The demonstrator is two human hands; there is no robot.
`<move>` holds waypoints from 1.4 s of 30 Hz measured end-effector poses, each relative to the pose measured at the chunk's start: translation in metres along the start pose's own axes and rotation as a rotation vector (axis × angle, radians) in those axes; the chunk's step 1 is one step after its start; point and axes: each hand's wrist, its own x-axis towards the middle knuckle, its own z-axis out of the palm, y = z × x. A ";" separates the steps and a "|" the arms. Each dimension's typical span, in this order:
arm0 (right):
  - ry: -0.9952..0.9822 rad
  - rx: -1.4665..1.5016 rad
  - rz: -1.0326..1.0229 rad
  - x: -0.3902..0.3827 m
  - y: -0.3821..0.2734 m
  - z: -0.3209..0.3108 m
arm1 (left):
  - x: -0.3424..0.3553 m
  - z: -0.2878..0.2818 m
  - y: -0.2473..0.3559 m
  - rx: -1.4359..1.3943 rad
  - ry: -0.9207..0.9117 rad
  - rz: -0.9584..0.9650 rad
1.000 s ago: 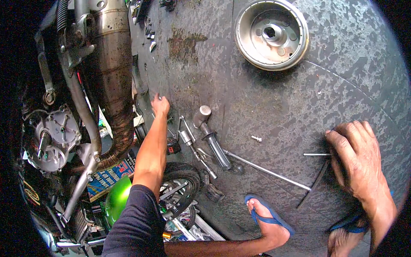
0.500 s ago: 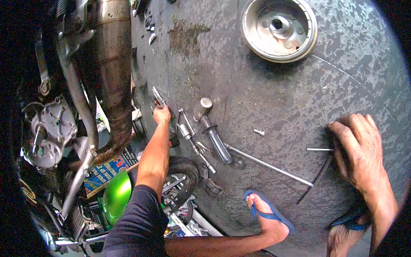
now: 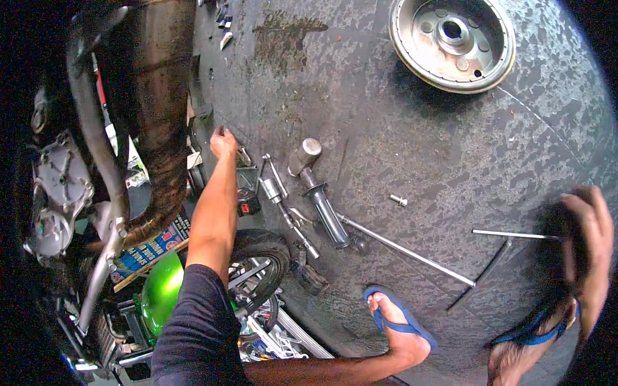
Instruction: The person fastens motorcycle engine components using a wrench, mounts a flywheel onto the engine shaft, tightens its nut using an impact wrench, and attaches the outer engine cover.
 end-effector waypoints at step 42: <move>-0.437 0.236 -0.358 0.152 -0.332 -0.060 | -0.294 -0.403 0.186 -2.168 -0.725 -0.785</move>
